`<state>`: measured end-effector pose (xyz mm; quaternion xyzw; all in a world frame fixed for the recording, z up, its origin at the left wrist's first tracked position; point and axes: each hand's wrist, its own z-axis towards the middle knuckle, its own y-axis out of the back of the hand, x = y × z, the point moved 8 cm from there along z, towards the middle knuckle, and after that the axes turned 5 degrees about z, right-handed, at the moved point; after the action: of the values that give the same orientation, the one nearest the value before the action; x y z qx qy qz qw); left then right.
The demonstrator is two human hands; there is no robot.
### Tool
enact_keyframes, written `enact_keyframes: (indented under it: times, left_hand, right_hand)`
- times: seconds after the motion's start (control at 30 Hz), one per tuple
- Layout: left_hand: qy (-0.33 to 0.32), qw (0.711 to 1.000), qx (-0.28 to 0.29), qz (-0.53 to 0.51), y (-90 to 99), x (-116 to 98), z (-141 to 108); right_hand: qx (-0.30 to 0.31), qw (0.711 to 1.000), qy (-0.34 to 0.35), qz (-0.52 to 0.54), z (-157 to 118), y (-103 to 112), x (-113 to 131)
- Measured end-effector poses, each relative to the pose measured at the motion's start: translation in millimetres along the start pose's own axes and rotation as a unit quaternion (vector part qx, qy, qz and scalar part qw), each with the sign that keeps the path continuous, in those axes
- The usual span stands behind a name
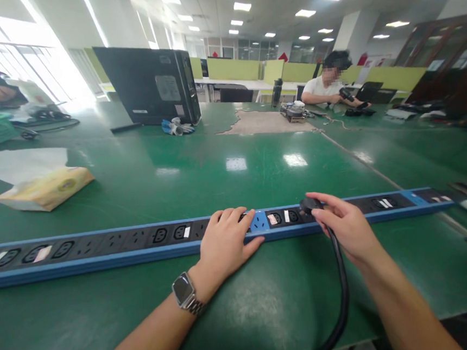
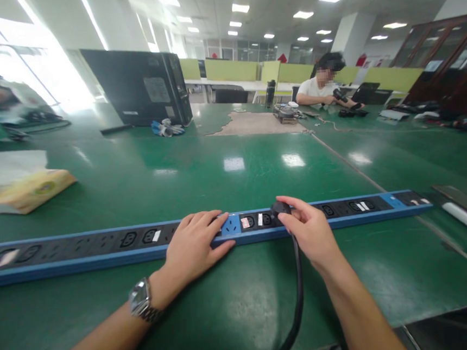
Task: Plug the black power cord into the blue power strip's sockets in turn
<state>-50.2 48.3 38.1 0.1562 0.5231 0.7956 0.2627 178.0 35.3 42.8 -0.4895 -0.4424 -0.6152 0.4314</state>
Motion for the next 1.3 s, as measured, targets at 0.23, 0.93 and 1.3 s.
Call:
enact_keyframes:
  times: [0.23, 0.93, 1.3]
  left_hand:
    - [0.007, 1.0, 0.012, 0.005, -1.2, -1, 0]
    - [0.008, 1.0, 0.011, 0.007, -0.2, 0, 0]
    - [0.005, 1.0, 0.015, 0.01, -1.3, 0, 0]
  right_hand:
    - [0.016, 0.995, -0.011, -0.1, 11, 33, -20]
    - [0.084, 0.987, -0.105, -0.088, 29, 22, -15]
    - [0.104, 0.98, -0.107, -0.133, 40, 7, -12]
